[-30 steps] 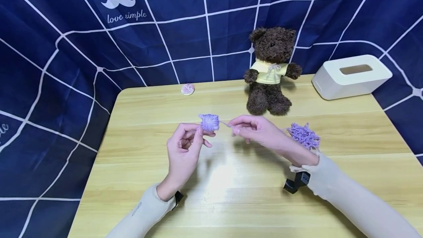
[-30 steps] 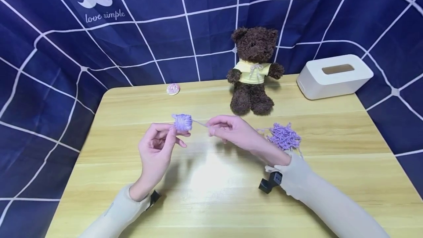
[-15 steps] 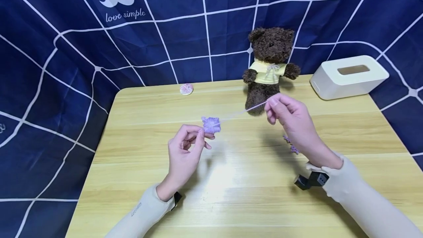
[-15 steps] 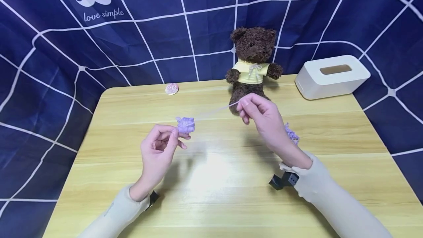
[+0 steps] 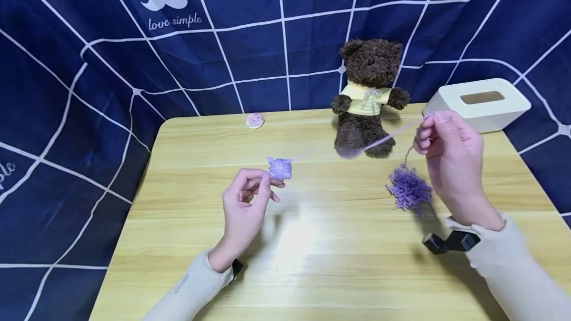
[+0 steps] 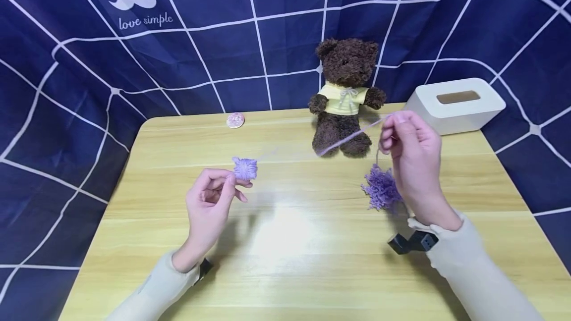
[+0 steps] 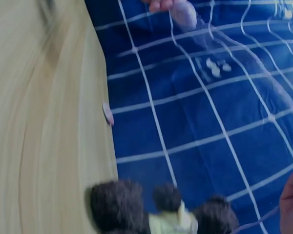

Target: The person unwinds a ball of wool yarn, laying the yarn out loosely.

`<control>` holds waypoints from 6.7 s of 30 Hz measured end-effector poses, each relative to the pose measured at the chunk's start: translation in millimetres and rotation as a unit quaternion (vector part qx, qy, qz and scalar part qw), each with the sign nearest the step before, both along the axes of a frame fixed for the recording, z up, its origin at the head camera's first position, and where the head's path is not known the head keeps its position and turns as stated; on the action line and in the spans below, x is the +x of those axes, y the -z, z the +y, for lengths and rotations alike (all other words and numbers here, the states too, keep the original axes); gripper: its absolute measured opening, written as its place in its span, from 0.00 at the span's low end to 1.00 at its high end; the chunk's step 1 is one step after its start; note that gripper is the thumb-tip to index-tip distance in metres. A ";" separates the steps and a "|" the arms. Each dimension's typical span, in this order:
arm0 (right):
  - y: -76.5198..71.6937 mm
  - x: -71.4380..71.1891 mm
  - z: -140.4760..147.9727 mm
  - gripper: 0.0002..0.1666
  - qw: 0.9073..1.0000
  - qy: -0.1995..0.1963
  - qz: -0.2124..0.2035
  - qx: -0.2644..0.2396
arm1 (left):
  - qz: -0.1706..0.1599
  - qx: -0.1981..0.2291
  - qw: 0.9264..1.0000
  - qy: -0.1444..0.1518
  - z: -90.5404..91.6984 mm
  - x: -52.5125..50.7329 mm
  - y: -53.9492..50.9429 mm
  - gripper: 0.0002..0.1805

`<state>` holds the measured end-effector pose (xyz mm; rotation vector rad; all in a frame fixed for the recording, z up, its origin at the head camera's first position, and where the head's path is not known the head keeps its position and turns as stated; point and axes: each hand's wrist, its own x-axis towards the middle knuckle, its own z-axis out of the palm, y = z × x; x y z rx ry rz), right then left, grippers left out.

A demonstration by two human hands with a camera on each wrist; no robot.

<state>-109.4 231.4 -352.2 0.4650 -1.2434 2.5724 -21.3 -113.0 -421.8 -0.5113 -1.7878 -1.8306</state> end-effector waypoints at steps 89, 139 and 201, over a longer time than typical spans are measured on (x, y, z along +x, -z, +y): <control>25.6 23.0 -62.8 0.09 0.911 -0.102 -0.048 0.397 | 0.004 0.007 1.000 -0.001 1.2 -4.2 -10.3 0.03; -19.9 -32.0 131.8 0.07 0.901 0.200 -0.088 -0.374 | -0.014 0.017 1.000 -0.010 -16.4 -2.1 -12.1 0.02; 55.5 14.7 -109.0 0.26 0.854 -0.255 -0.120 0.437 | -0.007 0.038 0.999 0.022 0.1 -2.5 -13.3 0.05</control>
